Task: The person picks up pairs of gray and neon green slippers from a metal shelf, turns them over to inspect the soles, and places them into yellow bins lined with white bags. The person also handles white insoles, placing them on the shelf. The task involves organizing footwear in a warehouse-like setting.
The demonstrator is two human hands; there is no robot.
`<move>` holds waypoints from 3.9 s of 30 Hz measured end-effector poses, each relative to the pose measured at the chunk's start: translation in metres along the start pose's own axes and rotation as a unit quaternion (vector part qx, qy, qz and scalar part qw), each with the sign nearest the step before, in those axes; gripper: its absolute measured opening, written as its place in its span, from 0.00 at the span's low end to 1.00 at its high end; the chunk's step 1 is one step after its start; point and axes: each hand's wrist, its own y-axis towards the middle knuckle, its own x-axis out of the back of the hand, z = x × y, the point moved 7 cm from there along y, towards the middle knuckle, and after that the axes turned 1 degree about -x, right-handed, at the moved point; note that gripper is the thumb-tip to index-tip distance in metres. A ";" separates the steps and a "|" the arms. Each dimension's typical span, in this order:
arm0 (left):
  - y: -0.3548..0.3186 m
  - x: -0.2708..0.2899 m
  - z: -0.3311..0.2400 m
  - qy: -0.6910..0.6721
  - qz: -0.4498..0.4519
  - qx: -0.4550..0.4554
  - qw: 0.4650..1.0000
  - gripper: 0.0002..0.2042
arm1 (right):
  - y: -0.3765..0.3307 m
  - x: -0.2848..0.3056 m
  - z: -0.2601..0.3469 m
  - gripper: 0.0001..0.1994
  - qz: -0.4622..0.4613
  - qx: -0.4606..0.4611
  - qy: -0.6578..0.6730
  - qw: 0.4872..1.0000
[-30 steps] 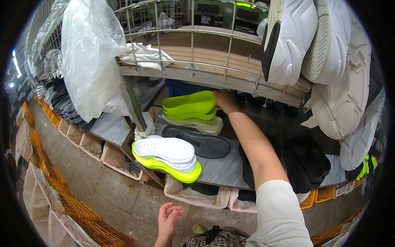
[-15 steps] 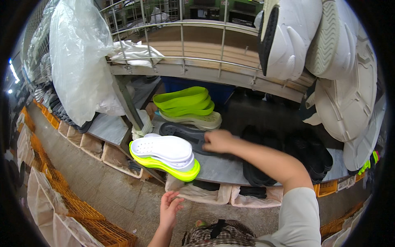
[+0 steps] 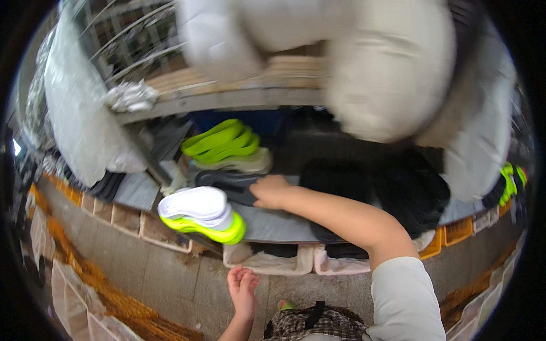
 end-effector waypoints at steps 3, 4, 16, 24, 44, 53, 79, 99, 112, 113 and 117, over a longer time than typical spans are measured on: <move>-0.036 -0.051 0.015 -0.030 0.082 -0.029 0.996 0.04 | -0.093 0.053 0.014 0.10 -0.144 0.033 0.063 0.987; -0.053 -0.068 0.020 -0.035 0.118 -0.033 0.992 0.06 | -0.134 0.065 0.022 0.09 -0.182 0.073 0.066 0.978; -0.331 -0.367 0.235 0.242 0.638 0.106 0.723 0.19 | -0.723 -0.025 -0.049 0.17 -0.417 -0.382 0.311 0.763; -0.494 -0.527 0.351 0.315 0.779 0.101 0.532 0.14 | -0.975 -0.076 -0.062 0.16 -0.520 -0.571 0.369 0.517; -0.655 -0.960 0.632 0.237 0.762 0.331 0.504 0.20 | -1.319 -0.109 -0.411 0.09 -0.527 -0.630 0.388 0.417; -0.669 -1.089 0.729 0.131 0.482 0.483 0.719 0.22 | -1.443 -0.121 -0.669 0.19 -0.576 -0.445 0.500 0.469; -0.685 -1.102 0.725 0.086 0.220 0.350 0.906 0.19 | -1.515 -0.053 -0.828 0.16 -0.460 -0.331 0.230 0.792; -0.793 -1.204 0.842 0.135 0.067 0.405 0.902 0.16 | -1.655 -0.108 -1.173 0.23 -0.442 -0.324 0.700 0.458; -0.840 -1.231 0.826 0.169 0.032 0.369 0.914 0.06 | -1.847 -0.083 -1.190 0.30 -0.095 -0.691 0.091 0.711; -0.841 -1.238 0.829 0.137 0.088 0.374 0.913 0.06 | -1.849 -0.082 -1.192 0.30 -0.087 -0.685 0.085 0.719; -0.845 -1.212 0.851 0.163 0.007 0.384 0.909 0.05 | -1.857 -0.076 -1.200 0.31 -0.068 -0.703 0.067 0.704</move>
